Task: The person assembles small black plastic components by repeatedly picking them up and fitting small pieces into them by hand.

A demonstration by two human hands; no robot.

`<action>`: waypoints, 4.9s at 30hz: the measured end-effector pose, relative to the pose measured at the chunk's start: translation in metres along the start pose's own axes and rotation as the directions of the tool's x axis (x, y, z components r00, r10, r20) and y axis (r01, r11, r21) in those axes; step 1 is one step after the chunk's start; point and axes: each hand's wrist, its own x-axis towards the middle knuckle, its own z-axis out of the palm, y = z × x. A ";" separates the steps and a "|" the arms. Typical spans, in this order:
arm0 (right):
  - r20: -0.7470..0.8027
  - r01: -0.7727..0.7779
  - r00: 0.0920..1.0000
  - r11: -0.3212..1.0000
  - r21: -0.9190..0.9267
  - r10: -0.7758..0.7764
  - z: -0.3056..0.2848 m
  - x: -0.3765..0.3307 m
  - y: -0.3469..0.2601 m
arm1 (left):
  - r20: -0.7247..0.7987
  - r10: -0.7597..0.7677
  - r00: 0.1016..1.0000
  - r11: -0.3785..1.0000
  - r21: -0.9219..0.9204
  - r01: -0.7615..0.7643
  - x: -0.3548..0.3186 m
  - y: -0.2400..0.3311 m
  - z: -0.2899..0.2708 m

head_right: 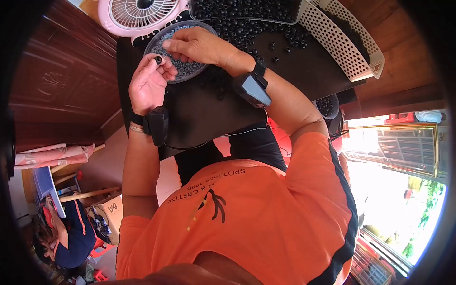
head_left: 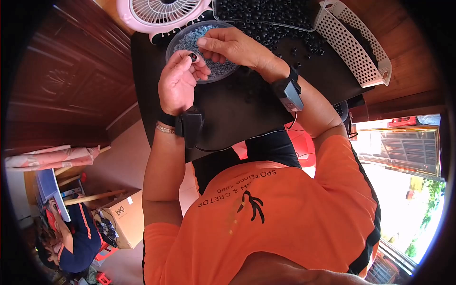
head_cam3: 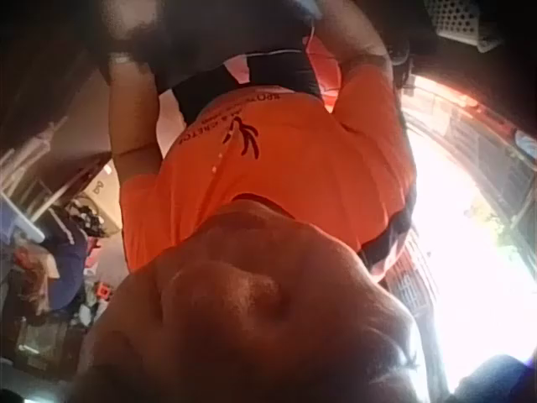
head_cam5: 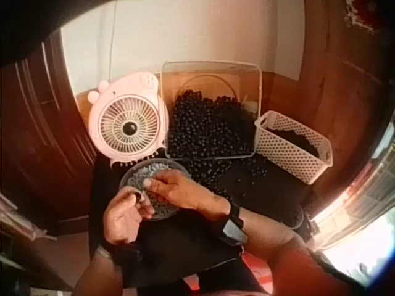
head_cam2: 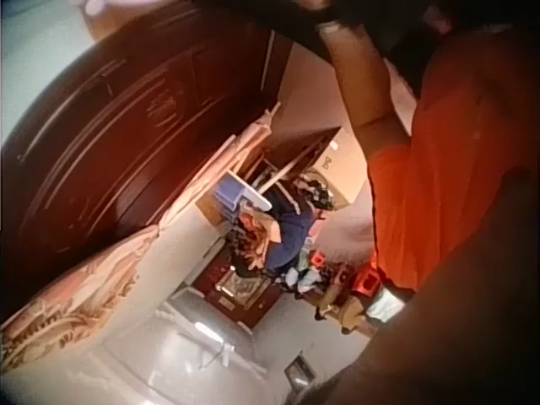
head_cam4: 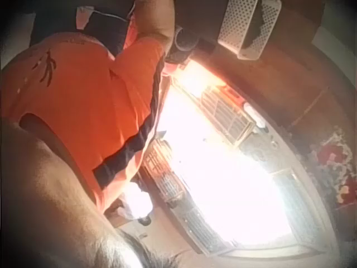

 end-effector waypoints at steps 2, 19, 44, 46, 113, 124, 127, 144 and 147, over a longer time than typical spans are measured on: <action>0.082 0.124 0.987 0.979 0.162 -0.138 0.002 0.000 0.001 | 0.031 0.013 0.999 0.995 -0.100 -0.010 -0.001 0.001 0.000; -0.126 0.372 0.914 0.921 -0.117 -0.385 0.003 -0.011 -0.012 | 0.004 -0.028 1.000 0.995 -0.097 0.028 -0.003 0.004 0.004; -0.163 0.582 0.644 0.617 -0.530 -0.747 0.023 -0.019 -0.019 | -0.059 -0.070 0.996 0.976 -0.209 0.056 -0.002 -0.003 0.001; -0.132 0.558 0.625 0.558 -0.613 -0.770 0.023 -0.020 -0.020 | -0.058 -0.071 0.996 0.975 -0.213 0.058 -0.001 -0.003 -0.001; -0.083 0.142 0.989 0.947 0.287 -0.123 0.006 -0.061 -0.013 | 0.130 -0.084 0.988 0.924 -0.362 0.126 -0.010 -0.016 0.016; -0.139 0.166 0.981 0.960 0.225 -0.137 0.002 -0.059 -0.016 | 0.163 -0.070 0.984 0.956 -0.271 0.112 -0.012 -0.013 0.025; -0.160 0.179 0.976 0.962 0.209 -0.147 0.003 -0.058 -0.018 | 0.129 -0.090 0.988 0.956 -0.265 0.122 -0.012 -0.015 0.024; -0.211 0.287 0.934 0.957 -0.032 -0.287 0.014 -0.057 -0.021 | 0.003 -0.146 0.989 0.958 -0.250 0.142 -0.013 -0.019 0.026; -0.221 0.291 0.919 0.940 -0.176 -0.326 0.014 -0.057 -0.021 | 0.001 -0.149 0.989 0.958 -0.248 0.144 -0.013 -0.019 0.026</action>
